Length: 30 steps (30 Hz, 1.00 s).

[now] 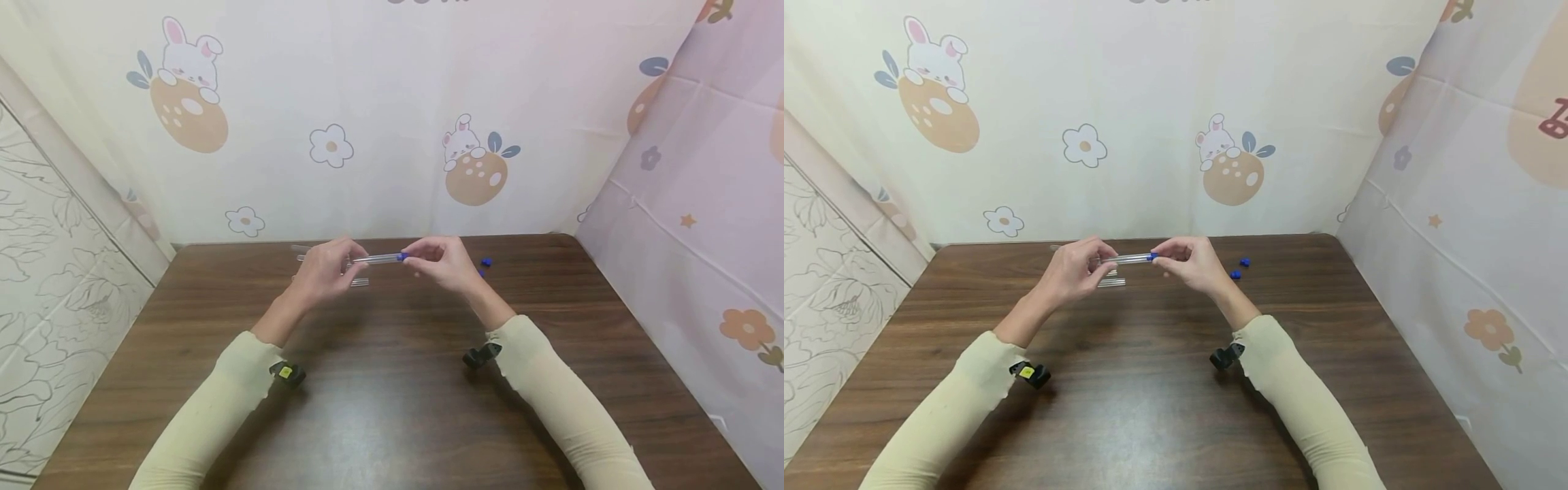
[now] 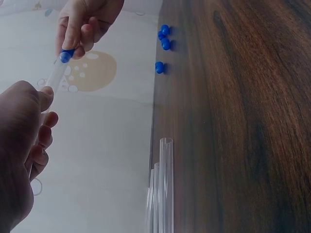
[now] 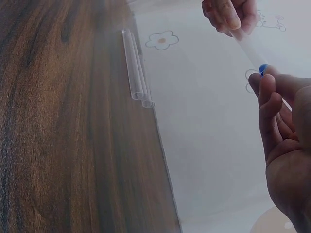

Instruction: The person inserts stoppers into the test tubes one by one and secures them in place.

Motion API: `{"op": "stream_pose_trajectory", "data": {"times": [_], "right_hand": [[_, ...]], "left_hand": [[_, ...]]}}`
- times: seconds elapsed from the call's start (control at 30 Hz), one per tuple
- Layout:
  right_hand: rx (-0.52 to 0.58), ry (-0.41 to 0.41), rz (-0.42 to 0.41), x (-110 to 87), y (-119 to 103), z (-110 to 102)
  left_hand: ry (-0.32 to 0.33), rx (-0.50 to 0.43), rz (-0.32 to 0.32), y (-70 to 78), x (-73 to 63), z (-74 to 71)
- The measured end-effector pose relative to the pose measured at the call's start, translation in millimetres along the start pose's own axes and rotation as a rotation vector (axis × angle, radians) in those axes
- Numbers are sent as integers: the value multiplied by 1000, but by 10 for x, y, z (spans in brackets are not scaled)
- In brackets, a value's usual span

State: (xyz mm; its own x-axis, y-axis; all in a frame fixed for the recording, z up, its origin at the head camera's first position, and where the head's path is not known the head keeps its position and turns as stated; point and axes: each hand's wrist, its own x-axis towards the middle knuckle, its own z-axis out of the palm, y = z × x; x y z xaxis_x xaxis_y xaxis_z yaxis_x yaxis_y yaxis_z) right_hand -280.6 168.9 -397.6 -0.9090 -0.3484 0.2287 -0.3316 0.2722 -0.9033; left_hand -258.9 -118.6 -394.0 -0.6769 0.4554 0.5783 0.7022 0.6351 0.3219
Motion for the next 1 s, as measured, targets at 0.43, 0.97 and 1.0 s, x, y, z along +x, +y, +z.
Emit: {"op": "stream_pose_trajectory", "data": {"times": [0.43,0.97,1.0], "right_hand": [[49,-5,-16,-7,-5,8],[51,-43,-56,-9,-45,-12],[48,-43,-59,-9,-47,-11]], "left_hand": [[-1,12,27,7,12,-20],[29,-25,82,-19,13,-2],[31,-26,87,-20,16,-4]]}}
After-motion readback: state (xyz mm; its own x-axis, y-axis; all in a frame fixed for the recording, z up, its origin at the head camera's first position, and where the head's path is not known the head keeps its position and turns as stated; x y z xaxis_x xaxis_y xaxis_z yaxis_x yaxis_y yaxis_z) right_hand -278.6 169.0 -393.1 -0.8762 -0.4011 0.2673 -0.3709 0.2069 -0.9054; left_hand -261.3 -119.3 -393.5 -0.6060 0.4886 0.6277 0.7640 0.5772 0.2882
